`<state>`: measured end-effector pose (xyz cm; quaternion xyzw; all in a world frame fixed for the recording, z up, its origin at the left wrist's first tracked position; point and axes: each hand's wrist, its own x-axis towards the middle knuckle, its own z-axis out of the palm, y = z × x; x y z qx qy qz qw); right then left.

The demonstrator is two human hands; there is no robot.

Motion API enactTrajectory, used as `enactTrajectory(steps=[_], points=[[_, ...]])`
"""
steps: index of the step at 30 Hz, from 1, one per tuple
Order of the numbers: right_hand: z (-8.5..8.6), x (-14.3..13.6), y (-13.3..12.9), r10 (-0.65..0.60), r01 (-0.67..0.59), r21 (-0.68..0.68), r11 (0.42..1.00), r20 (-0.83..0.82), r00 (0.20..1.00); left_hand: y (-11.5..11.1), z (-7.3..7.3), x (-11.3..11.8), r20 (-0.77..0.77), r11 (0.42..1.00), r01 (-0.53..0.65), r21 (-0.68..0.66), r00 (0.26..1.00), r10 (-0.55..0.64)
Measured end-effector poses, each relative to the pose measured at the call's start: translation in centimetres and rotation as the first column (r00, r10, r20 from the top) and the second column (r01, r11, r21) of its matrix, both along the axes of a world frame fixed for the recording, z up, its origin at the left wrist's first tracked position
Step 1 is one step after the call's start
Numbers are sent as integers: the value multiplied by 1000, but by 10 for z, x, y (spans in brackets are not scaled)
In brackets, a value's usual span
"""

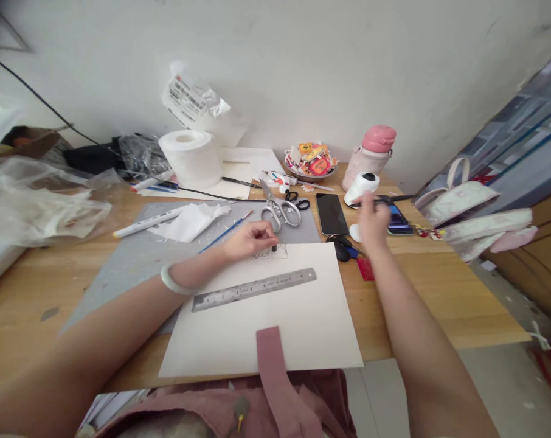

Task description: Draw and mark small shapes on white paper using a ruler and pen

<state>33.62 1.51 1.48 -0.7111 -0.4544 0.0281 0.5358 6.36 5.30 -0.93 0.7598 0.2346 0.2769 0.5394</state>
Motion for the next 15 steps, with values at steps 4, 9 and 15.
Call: enactTrajectory(steps=[4,9,15], points=[[-7,-80,-4,449,-488,-168,856,-223,865,-2,4,0,19,1000,-9,-12,1000,10],[-15,-107,-4,529,-555,-246,795,-168,832,-3,6,-1,10,1000,-25,-15,1000,25],[-17,-121,19,579,-583,-285,761,-109,808,-2,4,-1,-10,1000,-27,-9,1000,27]])
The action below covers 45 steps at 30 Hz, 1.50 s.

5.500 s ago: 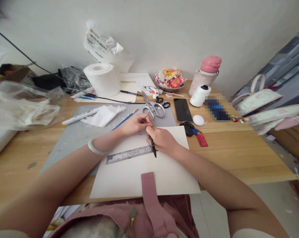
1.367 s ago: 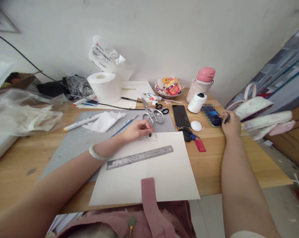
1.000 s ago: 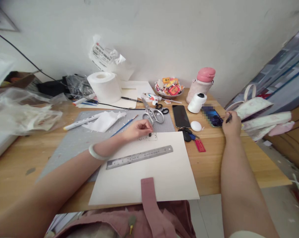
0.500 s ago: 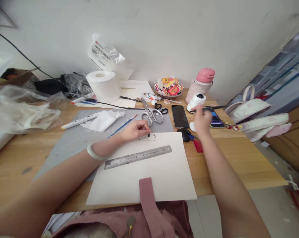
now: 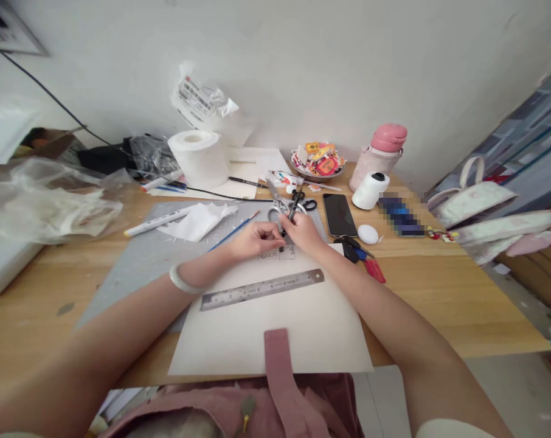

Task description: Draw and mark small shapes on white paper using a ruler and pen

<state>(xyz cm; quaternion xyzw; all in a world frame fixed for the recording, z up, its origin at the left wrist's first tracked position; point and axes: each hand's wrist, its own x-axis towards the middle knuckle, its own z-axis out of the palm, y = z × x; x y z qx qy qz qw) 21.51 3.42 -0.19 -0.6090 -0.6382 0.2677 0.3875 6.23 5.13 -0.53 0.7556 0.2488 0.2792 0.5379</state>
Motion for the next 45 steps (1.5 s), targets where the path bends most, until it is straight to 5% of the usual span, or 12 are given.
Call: enactTrajectory(steps=[17,29,32,36,41,45], points=[[-8,-3,-2,149,-151,-41,988,-55,987,1,-4,2,53,1000,27,12,998,-28],[-5,-3,-1,94,-135,-118,984,-300,949,-4,5,-5,-174,945,-42,324,979,103],[-3,-3,-2,113,-172,-148,974,-339,934,-2,5,-5,-83,950,-171,261,977,198],[-1,-2,-6,126,-161,-114,980,-264,956,3,3,-3,112,941,-338,12,936,334],[5,1,-18,88,-121,-105,987,-274,958,8,3,-1,210,890,-383,-249,875,436],[6,1,-26,-10,-14,-104,994,-224,975,9,2,-1,146,877,-399,-269,883,446]])
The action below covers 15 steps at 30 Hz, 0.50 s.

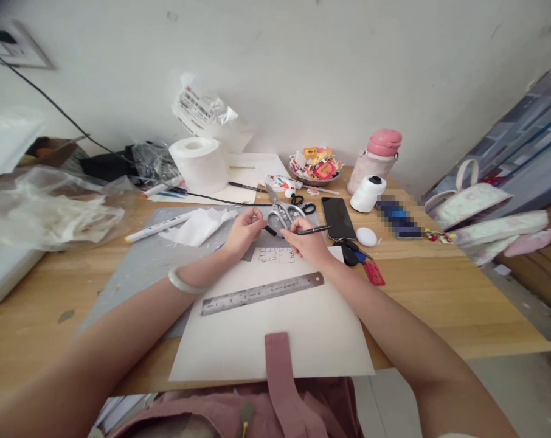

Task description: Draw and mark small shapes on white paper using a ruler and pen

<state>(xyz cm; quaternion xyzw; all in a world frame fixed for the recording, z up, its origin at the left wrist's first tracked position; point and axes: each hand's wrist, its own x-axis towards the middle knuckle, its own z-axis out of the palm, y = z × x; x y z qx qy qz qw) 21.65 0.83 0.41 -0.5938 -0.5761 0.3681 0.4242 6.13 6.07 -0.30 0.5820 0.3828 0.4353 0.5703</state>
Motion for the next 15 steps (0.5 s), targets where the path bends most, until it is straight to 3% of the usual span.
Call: enactTrajectory(steps=[2,7,10,15], points=[[-3,-1,-2,-24,25,-8,1000,82,996,-1,0,0,-82,999,18,26,996,-16],[-7,-4,-4,84,-86,0,996,200,976,-7,1,0,-325,976,128,177,943,-65],[-6,-5,-3,91,-87,-26,996,203,975,-10,2,1,-428,948,196,249,901,-73],[-6,-4,-1,95,-81,-84,993,188,978,-12,3,1,-538,923,293,248,834,-121]])
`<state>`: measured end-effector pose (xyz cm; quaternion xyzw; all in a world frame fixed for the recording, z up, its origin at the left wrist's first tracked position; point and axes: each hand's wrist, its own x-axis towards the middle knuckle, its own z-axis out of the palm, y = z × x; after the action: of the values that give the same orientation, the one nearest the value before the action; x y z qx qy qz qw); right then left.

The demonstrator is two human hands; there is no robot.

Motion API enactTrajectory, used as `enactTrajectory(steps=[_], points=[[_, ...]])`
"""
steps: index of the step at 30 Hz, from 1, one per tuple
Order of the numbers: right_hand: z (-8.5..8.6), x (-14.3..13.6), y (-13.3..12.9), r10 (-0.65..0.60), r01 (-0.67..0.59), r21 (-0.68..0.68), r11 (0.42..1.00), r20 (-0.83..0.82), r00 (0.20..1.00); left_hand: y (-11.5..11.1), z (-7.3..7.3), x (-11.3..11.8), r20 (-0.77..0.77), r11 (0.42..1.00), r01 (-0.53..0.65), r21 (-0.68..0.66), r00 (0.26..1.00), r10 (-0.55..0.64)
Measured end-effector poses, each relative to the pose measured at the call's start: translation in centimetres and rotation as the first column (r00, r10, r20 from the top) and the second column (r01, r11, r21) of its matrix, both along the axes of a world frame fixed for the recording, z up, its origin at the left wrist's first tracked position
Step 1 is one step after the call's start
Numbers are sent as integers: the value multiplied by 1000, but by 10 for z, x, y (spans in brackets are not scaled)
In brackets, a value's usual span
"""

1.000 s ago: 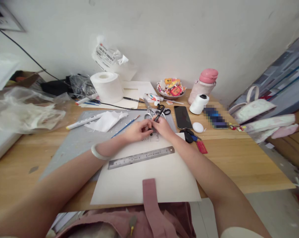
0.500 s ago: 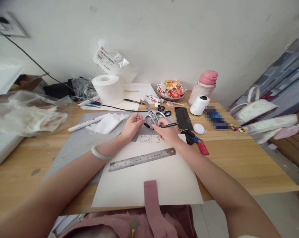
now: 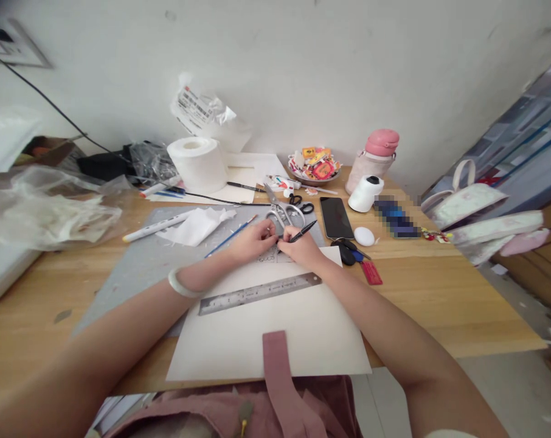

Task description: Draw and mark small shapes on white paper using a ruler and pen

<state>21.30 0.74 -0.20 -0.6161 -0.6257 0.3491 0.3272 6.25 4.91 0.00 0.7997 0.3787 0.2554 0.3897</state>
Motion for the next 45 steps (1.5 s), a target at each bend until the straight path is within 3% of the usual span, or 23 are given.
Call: enactTrajectory(steps=[12,25,45], points=[[0,-1,-1,18,-18,15,1000,39,999,11,-4,-4,-24,999,-20,33,999,20],[-2,0,0,-7,7,18,1000,29,1000,5,7,-2,-197,995,63,81,979,-45],[-3,-2,2,-45,45,15,999,31,998,3,5,-2,-342,979,140,148,936,-82]])
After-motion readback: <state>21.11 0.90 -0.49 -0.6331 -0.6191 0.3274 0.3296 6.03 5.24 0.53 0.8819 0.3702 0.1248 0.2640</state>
